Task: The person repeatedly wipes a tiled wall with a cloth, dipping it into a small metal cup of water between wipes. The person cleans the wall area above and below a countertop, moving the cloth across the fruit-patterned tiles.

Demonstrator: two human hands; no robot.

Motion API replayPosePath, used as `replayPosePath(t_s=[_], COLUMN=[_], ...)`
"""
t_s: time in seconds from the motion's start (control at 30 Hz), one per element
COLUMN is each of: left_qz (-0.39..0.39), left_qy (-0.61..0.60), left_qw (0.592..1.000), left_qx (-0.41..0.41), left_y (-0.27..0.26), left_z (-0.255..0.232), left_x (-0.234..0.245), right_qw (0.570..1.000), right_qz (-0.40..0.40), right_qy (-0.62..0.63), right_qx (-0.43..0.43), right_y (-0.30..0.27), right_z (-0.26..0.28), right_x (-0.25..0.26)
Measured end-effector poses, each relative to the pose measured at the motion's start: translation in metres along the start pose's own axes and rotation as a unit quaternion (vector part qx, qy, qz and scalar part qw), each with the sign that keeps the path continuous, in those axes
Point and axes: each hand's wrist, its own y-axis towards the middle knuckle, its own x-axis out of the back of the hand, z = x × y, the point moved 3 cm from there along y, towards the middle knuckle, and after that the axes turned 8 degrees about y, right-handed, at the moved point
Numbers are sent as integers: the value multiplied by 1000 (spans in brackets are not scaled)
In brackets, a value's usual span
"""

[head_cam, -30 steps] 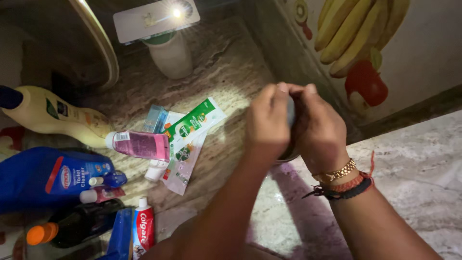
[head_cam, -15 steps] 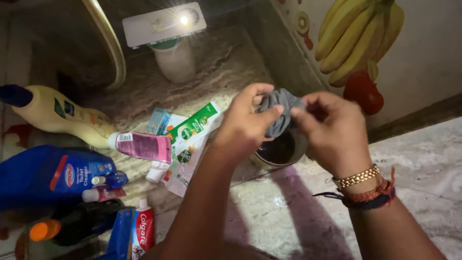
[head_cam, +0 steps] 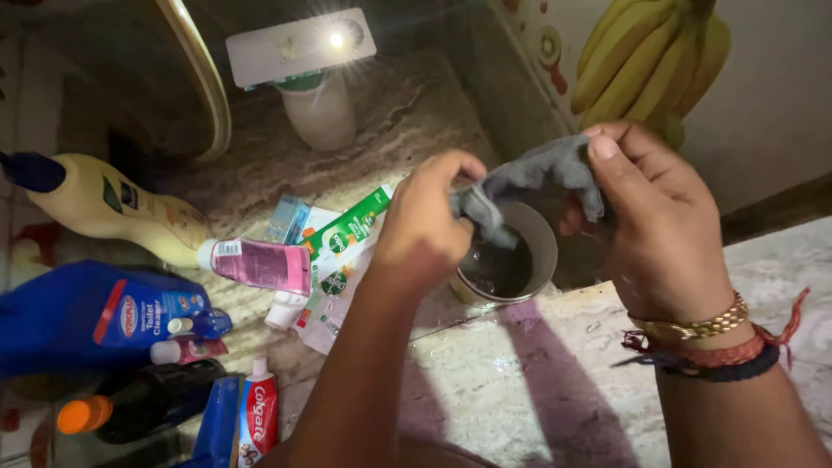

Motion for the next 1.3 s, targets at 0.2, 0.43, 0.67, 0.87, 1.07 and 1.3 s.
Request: replayPosePath(t_s=[0.2,0.43,0.67,0.87,1.07,1.3], left_qz=[-38,-4,-55,-89,-113,14], left_qy=[50,-299,-210,-142,-68,-263], left_qw=[994,954,976,986,983,948], left_qx=[-85,8,-5,-22,-127,-178], left_y=[3,9,6,4,0,-2], left_z=[-14,-20,-23,-44,-62,-80], left_x=[-1,-12,7,12,14,-8], right_qw=[996,981,947,923,888,905], right_qz=[90,138,104,28,45,90], right_qy=[-16,-92,-251,-383,-447,-360], right_qx=[-10,99,173,29,102,209], right_y=[8,18,0,-27,-42,-27], right_z=[27,94,127,34,4,-23], right_x=[-31,-64,-66,-22,-24,-14])
